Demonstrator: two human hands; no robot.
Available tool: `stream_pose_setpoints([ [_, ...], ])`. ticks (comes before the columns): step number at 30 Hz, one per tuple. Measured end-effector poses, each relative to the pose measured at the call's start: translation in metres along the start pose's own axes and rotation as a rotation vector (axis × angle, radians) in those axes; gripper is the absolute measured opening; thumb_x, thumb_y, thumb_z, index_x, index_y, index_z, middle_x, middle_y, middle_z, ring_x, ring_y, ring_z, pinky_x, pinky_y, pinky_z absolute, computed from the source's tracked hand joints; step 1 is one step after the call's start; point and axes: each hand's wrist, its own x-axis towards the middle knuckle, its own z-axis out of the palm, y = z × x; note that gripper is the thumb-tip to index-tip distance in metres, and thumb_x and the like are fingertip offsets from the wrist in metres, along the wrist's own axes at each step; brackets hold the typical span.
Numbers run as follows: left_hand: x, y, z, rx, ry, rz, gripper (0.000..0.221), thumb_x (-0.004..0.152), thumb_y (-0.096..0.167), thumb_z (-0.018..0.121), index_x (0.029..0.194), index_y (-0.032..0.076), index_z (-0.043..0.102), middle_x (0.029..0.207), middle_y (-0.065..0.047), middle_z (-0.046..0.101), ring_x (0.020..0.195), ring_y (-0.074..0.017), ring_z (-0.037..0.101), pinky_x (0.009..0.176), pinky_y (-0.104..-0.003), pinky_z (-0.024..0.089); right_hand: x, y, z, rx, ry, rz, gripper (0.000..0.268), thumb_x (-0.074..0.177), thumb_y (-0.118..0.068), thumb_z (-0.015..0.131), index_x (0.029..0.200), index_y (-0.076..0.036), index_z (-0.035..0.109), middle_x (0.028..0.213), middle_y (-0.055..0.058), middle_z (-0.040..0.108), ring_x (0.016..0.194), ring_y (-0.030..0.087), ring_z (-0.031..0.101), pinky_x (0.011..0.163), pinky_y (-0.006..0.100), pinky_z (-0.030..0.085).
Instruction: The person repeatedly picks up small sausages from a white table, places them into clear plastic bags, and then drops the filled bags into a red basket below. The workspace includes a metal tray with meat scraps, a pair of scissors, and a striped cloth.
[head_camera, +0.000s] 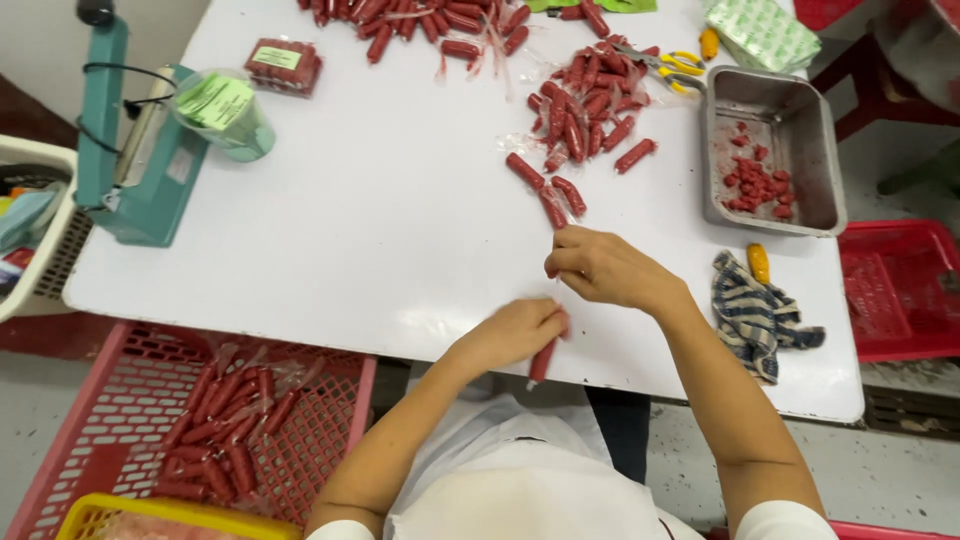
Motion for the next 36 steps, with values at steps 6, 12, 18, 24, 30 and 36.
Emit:
stream_pose_setpoints([
  [6,-0.002,-0.108,0.02,0.757,0.571,0.189,0.012,0.086,-0.001,0.066,0.094,0.006,0.068,0.091,-0.004,0.048,0.092,-0.0238,0.054,0.071,-0.03,0.052,0.003,-0.033,-0.005,0.22,-0.116,0.201,0.019,0.094,-0.008,0.055,0.104,-0.011,0.071,0.092,0.009,0.066,0.091,0.03,0.066,0.084,0.042,0.056],
  [12,0.021,-0.113,0.038,-1.137,0.675,-0.046,0.019,0.087,-0.008,0.072,0.106,-0.007,0.067,0.096,-0.009,0.059,0.079,-0.0226,0.074,0.072,-0.029,0.067,-0.012,-0.021,0.078,0.01,0.128,0.093,0.007,0.092,-0.012,0.058,0.093,-0.012,0.065,0.084,0.004,0.059,0.087,0.025,0.065,0.071,0.035,0.055],
  [18,0.036,-0.119,0.025,-0.725,0.518,-0.038,0.022,0.087,-0.001,0.078,0.107,-0.006,0.073,0.092,-0.017,0.071,0.069,-0.0189,0.074,0.056,-0.024,0.062,-0.023,-0.036,0.067,-0.059,0.395,0.066,0.01,0.09,-0.007,0.057,0.086,-0.013,0.064,0.107,0.001,0.063,0.105,0.02,0.065,0.078,0.026,0.055],
  [24,0.05,-0.116,0.032,0.2,0.427,0.131,0.014,0.089,0.016,0.075,0.098,0.004,0.076,0.09,-0.012,0.069,0.075,-0.0274,0.071,0.065,-0.036,0.058,-0.037,-0.009,0.08,0.589,0.219,0.461,0.018,0.081,-0.007,0.049,0.079,-0.006,0.067,0.078,0.017,0.07,0.07,0.033,0.07,0.059,0.041,0.053],
  [30,0.062,-0.149,0.039,0.574,0.509,0.386,0.015,0.092,0.016,0.07,0.084,0.01,0.059,0.082,0.0,0.053,0.077,-0.0153,0.061,0.066,-0.025,0.055,-0.039,-0.006,0.123,0.798,0.466,0.414,0.011,0.083,0.001,0.057,0.083,0.001,0.068,0.11,0.019,0.073,0.098,0.032,0.072,0.083,0.04,0.057],
  [36,0.032,-0.125,0.027,0.389,0.581,0.329,0.015,0.09,0.004,0.066,0.086,0.01,0.053,0.073,-0.004,0.054,0.07,-0.0207,0.064,0.065,-0.03,0.058,-0.021,-0.028,0.107,0.973,0.395,0.395,0.021,0.097,0.003,0.059,0.117,0.002,0.06,0.091,0.016,0.067,0.079,0.025,0.072,0.069,0.04,0.066],
])
